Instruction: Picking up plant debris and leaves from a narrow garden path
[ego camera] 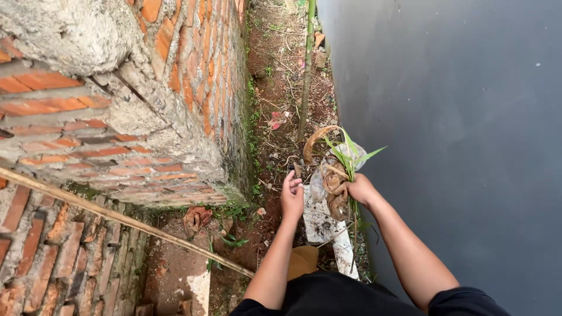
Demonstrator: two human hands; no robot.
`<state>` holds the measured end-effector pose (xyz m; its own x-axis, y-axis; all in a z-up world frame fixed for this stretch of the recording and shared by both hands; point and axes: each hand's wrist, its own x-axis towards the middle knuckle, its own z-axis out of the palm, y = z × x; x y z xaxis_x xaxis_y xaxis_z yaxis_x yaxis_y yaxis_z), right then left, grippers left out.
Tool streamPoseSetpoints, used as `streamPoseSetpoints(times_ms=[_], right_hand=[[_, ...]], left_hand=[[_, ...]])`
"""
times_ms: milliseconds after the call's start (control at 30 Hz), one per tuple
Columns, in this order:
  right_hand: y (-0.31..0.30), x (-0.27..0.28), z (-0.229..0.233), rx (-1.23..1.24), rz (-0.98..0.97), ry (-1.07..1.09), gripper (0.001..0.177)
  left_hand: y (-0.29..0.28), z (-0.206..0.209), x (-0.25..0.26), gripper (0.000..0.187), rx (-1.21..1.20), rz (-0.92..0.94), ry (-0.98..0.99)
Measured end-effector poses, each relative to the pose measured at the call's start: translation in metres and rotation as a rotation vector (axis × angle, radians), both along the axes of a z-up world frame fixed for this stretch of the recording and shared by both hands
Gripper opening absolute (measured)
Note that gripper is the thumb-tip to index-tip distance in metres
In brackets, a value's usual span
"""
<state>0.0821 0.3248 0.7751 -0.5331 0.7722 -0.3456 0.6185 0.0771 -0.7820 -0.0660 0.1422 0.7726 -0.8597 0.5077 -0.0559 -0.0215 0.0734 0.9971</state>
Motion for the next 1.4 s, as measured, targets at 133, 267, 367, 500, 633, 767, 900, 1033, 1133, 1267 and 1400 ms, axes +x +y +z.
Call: streamPoseSetpoints(times_ms=[133,267,367,500,633,767,900,1033,1133,1267,1400], right_hand=[[0.022,-0.046,0.010,0.022,0.015,0.009,0.030],[0.043,-0.093,0.027,0.031,0.019,-0.014,0.035],[0.064,-0.131,0.020,0.058,-0.013,0.024,0.035],[0.091,-0.171,0.013,0.096,-0.040,0.039,0.033],[0.095,-0.210,0.014,0.080,-0.024,0.022,0.034],[0.095,-0.251,0.033,0.066,0.031,-0.027,0.037],[0.108,-0.299,0.036,0.044,0.111,-0.055,0.036],[0.152,-0.348,0.028,0.018,0.170,-0.049,0.036],[0.203,-0.391,0.008,0.050,0.270,-0.102,0.036],[0.281,-0.456,0.001,0.107,0.363,-0.128,0.035],[0.335,-0.507,0.052,0.105,0.390,-0.192,0.037]], left_hand=[[0.019,-0.005,-0.058,0.057,-0.013,-0.048,0.012],[0.031,0.000,-0.124,0.056,-0.072,-0.102,0.055],[0.037,0.005,-0.173,0.056,-0.067,-0.116,0.104],[0.067,-0.017,-0.229,0.056,-0.013,-0.102,0.126],[0.071,0.000,-0.248,0.056,-0.016,-0.083,0.072],[0.079,-0.004,-0.270,0.059,-0.011,-0.070,0.023],[0.093,-0.001,-0.296,0.058,-0.055,-0.028,0.007],[0.127,-0.024,-0.339,0.058,-0.059,-0.003,-0.033],[0.163,-0.029,-0.369,0.058,-0.087,0.036,-0.034],[0.235,-0.050,-0.420,0.059,-0.057,0.087,-0.047],[0.308,-0.009,-0.458,0.061,-0.005,0.128,-0.052]])
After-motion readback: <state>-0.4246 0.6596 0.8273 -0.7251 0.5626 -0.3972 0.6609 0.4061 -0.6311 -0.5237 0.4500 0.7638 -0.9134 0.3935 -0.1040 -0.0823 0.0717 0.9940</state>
